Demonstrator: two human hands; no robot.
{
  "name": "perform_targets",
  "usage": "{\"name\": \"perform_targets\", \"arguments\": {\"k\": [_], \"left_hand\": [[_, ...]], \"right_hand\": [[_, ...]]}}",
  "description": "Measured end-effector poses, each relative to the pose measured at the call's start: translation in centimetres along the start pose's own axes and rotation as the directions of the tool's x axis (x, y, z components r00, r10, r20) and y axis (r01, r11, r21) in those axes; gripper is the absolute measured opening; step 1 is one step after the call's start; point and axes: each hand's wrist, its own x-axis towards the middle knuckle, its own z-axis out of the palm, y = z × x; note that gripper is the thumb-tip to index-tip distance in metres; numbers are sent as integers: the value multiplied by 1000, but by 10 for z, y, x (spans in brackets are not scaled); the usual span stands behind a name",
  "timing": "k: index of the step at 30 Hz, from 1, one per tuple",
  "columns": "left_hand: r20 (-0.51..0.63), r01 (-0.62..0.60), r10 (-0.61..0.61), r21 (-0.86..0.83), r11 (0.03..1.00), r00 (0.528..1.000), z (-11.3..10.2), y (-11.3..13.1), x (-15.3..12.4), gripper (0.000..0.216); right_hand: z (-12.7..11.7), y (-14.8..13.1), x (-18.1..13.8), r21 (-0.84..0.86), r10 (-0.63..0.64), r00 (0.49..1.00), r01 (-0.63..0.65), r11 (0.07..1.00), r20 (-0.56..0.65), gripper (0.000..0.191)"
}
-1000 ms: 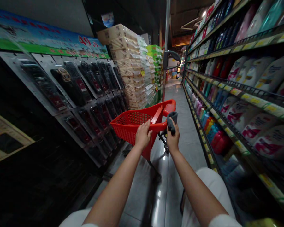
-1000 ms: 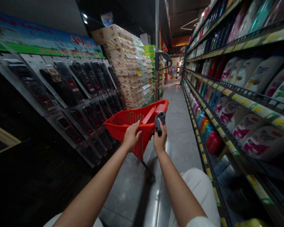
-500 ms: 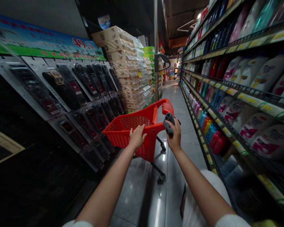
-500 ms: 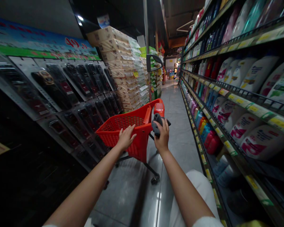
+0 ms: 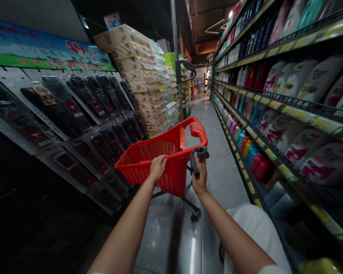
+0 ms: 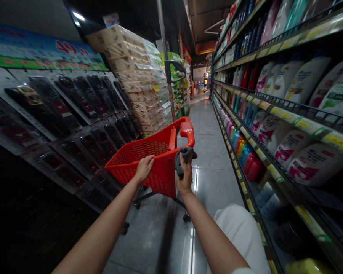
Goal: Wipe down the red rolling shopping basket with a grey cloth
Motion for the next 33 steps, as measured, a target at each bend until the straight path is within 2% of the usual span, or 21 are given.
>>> {"name": "perform_targets", "arguments": {"k": [3,7,9,11,14,16,18,21,24,26,29,31,33], "left_hand": [[-9,5,-5,-19,1000,1000,1,-2,0,28],[-31,21,-22,-41,999,999,6,2,2,27],[-38,29,-31,-53,998,999,9,5,3,27],[-38,36,-38,-63,997,999,11,8,4,26],[-30,44,-46,-73,996,998,13,10,6,26],[-25,47,-49,-77,996,998,14,9,6,26],[-23,48,-50,-81,996,998,14,8,7,26],[-20,54,-56,-85,995,998,14,6,7,27],[-20,65,-67,-88,994,998,14,6,9,28],[-20,68,-70,-88,994,997,14,6,10,28],[-24,67,-69,-85,994,997,13,5,10,29],[-28,66,-69,-81,995,997,12,4,10,29],[-32,66,-69,-77,995,997,13,3,10,30]], "right_hand": [[4,5,-9,-16,-7,999,8,1000,41,65],[14,3,12,-10,55,994,-56,998,-93,65],[23,4,12,-11,102,983,-105,994,-154,67],[33,11,-4,-2,149,978,-151,989,-145,68],[40,29,-51,44,243,969,-241,969,-45,65],[41,38,-77,100,336,942,-333,937,-11,60],[40,38,-86,187,440,897,-425,886,-46,53],[42,21,-62,319,520,841,-458,830,-146,51],[48,4,-27,321,477,856,-402,857,-201,57],[52,3,-24,286,461,864,-399,871,-201,60],[54,20,-55,283,519,844,-468,837,-137,61],[54,34,-80,303,608,788,-559,772,-95,61],[55,40,-92,318,667,741,-616,720,-75,61]]}}
